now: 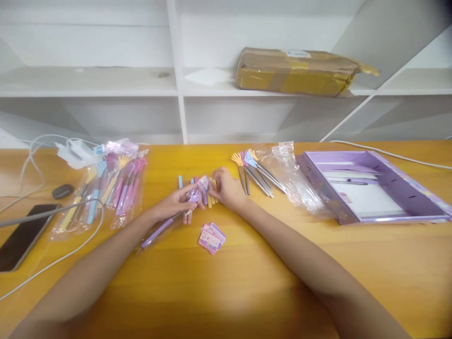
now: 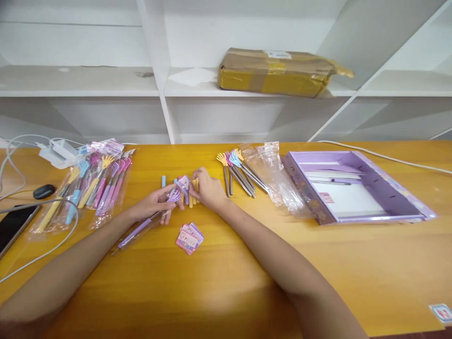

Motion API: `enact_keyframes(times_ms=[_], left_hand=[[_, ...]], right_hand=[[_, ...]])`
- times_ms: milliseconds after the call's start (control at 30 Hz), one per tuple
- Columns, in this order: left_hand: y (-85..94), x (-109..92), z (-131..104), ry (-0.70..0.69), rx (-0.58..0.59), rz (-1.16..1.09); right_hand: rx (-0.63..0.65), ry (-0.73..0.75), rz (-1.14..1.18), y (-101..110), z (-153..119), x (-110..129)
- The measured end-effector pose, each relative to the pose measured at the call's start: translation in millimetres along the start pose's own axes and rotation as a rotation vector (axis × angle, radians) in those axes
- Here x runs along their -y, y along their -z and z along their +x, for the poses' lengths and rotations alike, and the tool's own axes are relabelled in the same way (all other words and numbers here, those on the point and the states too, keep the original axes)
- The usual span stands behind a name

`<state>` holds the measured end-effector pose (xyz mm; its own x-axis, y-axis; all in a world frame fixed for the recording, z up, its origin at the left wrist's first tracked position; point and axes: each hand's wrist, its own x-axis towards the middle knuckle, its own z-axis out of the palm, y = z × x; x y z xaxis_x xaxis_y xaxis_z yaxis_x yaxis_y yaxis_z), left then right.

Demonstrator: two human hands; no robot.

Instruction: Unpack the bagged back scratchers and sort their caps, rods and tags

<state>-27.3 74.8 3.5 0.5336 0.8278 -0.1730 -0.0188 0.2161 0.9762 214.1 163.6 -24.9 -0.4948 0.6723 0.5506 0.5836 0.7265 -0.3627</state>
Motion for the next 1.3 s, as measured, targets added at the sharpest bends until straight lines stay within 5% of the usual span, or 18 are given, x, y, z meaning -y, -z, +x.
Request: enact_keyframes(times_ms=[267,700,933,1300], left_hand=[[-0.6,0.1,0.2,0.004,0.004,0.023],[2.3,2.2,-0.1,-0.024,0.004,0.008],[2.2,1.2,-0.3,0.001,-0.001,-0.010],[1.7,-3.2,-2.0,0.021,0.005,-0.024]], right_hand=[[-0.074,0.209,-0.006,9.0,-3.8,-7.5],[-0.009,0.039,0.320,9.4,0.0,-5.8],[-0.157,0.102,0.297,8.3,1.8,-11.8],[0.072,-0.139,0.609,19.3,18.1,-12.5]])
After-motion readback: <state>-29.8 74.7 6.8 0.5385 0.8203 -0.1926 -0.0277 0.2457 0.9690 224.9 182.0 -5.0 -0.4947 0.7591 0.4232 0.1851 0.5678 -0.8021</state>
